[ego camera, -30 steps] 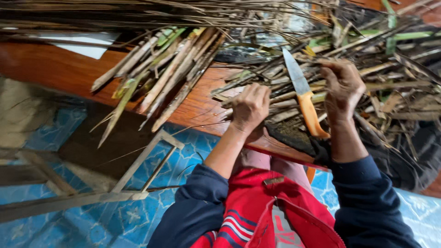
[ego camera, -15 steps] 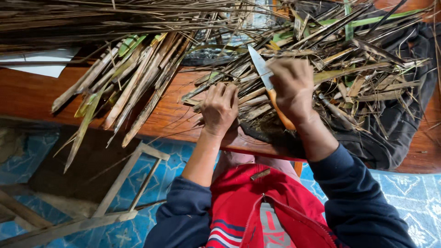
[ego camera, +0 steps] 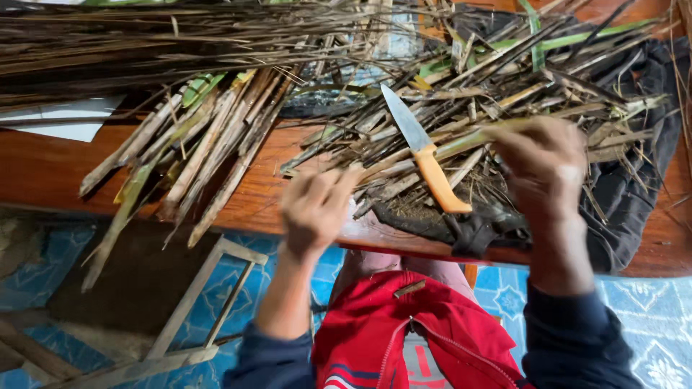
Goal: The person strips leaves and fibrous material from long stems using a knife on a wooden table.
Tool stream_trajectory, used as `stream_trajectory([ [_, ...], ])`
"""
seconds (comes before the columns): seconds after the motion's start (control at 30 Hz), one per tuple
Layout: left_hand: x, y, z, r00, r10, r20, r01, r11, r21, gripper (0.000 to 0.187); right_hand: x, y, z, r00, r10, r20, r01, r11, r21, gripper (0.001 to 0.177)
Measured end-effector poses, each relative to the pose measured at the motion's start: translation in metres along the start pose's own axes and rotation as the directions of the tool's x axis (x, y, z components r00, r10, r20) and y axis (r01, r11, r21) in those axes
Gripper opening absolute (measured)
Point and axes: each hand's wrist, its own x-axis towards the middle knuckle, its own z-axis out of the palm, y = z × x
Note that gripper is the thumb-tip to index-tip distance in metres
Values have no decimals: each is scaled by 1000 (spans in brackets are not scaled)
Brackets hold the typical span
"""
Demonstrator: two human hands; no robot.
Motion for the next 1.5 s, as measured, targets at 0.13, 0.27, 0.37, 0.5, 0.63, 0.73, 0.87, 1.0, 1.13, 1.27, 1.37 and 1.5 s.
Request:
stream_trajectory([
  [0.13,20,-7,-68,992,102,-75,-98,994,55,17,-63,3,-58,968,249,-31,-250,966,-70,14],
  [0.27,9,-18,-112,999,48,-18,-45,988,147,9,-154,29,-91,884,400,-241,-427,901,-72,25],
  [0.37,-4,-25,-115,999,2,-32,6,967,256,4,-211,39,-109,587,753,-298,-746,646,164,22],
  [0.5,-18,-34,-91,936,-226,-271,328,840,433,48,-258,53,-131,98,952,-289,-780,254,572,6],
  [0.63,-21,-21,-38,886,-374,-273,442,859,258,58,-282,83,-146,138,934,-329,-826,292,482,22],
  [0.73,-16,4,1,929,-368,45,364,927,88,42,-282,102,-151,275,845,-459,-775,477,414,44],
  [0.87,-46,17,52,791,-538,291,526,841,124,55,-281,116,-154,614,593,-521,-722,689,-67,33],
  [1.0,-51,14,56,776,-561,289,549,826,128,49,-277,117,-157,815,419,-400,-573,685,-450,37],
  [1.13,-54,15,57,787,-543,294,522,839,152,44,-275,139,-162,873,350,-340,-488,653,-580,34],
  [1.27,-58,15,60,765,-544,344,548,831,95,39,-270,167,-161,842,452,-295,-535,628,-564,29],
  [1.37,-64,13,65,762,-538,362,551,831,74,37,-263,180,-160,843,470,-263,-522,595,-611,26],
  [1.5,-66,14,66,740,-555,380,564,820,99,37,-257,176,-153,823,456,-338,-518,358,-777,24],
])
